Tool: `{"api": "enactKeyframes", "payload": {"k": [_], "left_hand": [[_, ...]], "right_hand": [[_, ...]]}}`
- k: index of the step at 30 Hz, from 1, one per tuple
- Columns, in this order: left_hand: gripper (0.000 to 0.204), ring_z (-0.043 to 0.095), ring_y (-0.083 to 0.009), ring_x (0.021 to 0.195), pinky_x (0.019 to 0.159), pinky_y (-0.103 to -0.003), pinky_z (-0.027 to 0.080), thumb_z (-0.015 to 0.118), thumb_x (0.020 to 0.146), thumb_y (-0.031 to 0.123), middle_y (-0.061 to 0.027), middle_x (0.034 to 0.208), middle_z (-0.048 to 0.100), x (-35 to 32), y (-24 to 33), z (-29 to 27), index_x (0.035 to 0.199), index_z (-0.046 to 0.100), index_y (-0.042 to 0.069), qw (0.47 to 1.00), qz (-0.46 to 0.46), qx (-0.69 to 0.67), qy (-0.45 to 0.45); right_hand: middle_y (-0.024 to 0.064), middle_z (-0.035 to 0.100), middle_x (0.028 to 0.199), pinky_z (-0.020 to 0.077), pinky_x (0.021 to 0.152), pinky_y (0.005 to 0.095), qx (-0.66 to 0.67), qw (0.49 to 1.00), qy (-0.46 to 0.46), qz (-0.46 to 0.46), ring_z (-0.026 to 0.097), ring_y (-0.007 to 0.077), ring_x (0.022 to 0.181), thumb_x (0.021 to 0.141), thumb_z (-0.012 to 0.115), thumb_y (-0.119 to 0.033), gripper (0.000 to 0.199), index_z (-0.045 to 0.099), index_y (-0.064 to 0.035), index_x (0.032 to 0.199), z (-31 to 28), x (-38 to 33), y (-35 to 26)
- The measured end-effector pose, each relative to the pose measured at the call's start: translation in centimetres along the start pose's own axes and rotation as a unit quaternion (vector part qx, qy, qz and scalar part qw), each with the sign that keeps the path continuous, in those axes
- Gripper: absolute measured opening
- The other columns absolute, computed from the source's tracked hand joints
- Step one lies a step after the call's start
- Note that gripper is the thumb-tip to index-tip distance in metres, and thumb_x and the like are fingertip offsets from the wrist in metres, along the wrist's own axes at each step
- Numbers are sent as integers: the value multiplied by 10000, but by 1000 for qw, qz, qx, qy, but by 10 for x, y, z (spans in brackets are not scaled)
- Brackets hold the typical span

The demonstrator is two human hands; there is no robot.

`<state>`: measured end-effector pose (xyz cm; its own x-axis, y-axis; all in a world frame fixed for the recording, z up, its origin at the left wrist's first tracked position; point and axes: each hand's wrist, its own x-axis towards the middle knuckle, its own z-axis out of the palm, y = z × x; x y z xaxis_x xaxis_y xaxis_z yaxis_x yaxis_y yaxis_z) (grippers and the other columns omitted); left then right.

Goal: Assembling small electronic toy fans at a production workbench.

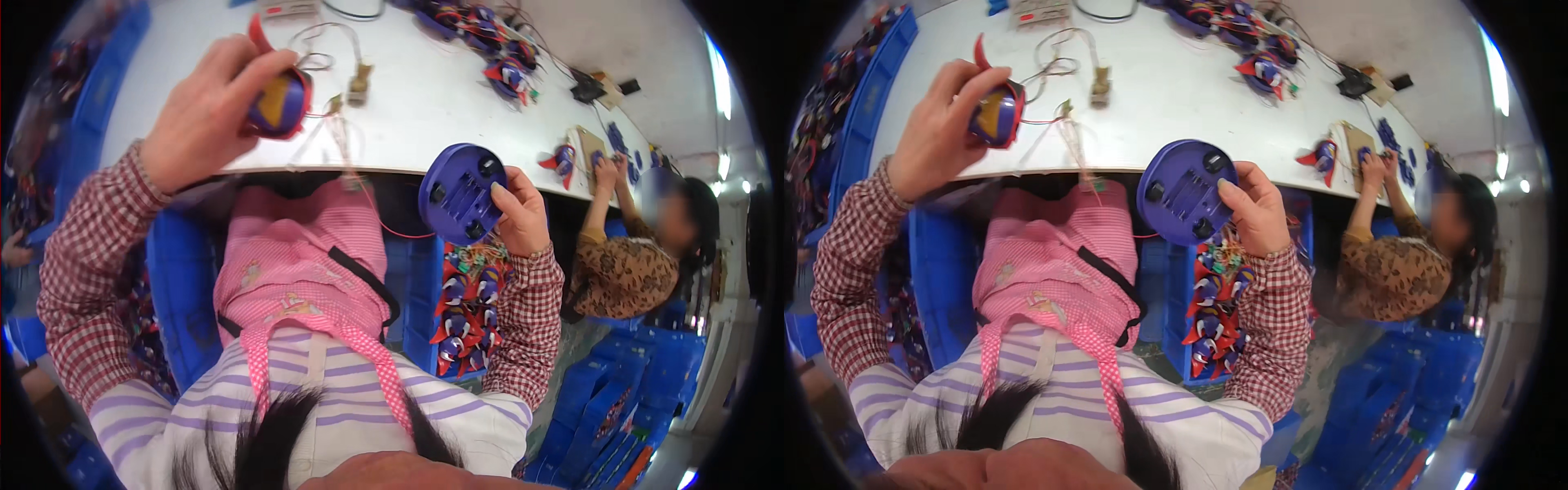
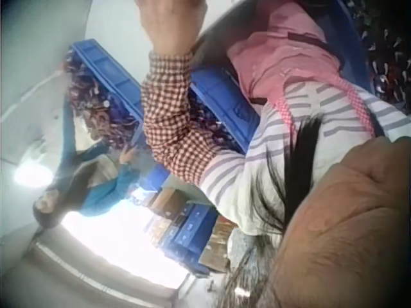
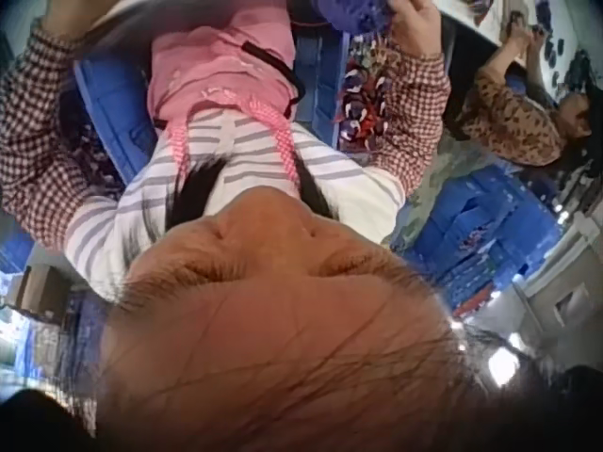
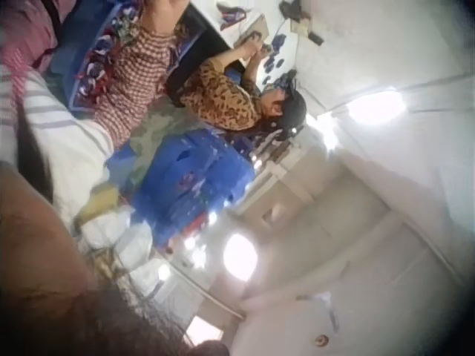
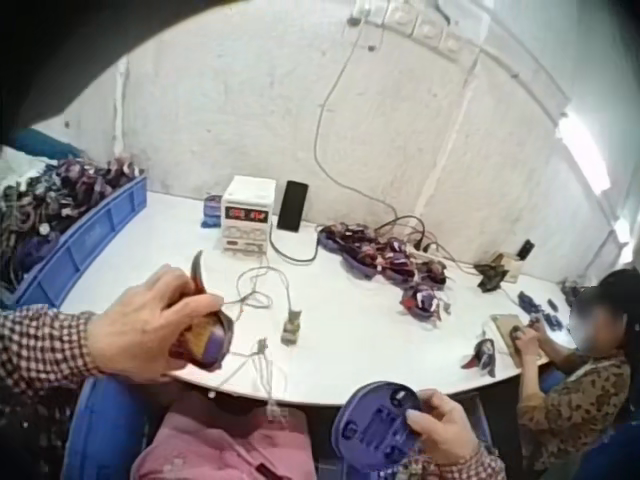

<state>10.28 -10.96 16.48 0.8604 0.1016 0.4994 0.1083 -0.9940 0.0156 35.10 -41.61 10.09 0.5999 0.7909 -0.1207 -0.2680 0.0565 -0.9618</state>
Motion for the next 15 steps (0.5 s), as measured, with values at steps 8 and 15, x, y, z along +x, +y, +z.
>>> {"api": "enactKeyframes", "payload": {"k": [8, 15], "left_hand": [[653, 465, -279, 1013, 860, -346, 423, 686, 621, -4, -112, 1109, 448, -90, -123, 24, 1215, 452, 130, 969, -60, 221, -89], [646, 435, -275, 1033, 925, -325, 408, 698, 654, -13, -107, 1157, 422, -89, -174, 62, 1214, 433, 170, 940, -81, 251, -215]], "right_hand": [[62, 615, 912, 459, 695, 175, -120, 988, -92, 33, 560, 101, 774, 874, 577, -100, 258, 572, 8, 1109, 93, 84, 68], [61, 638, 905, 448, 665, 171, -267, 957, -112, -20, 558, 96, 758, 863, 605, -167, 287, 626, 23, 1076, 151, 149, 93]]}}
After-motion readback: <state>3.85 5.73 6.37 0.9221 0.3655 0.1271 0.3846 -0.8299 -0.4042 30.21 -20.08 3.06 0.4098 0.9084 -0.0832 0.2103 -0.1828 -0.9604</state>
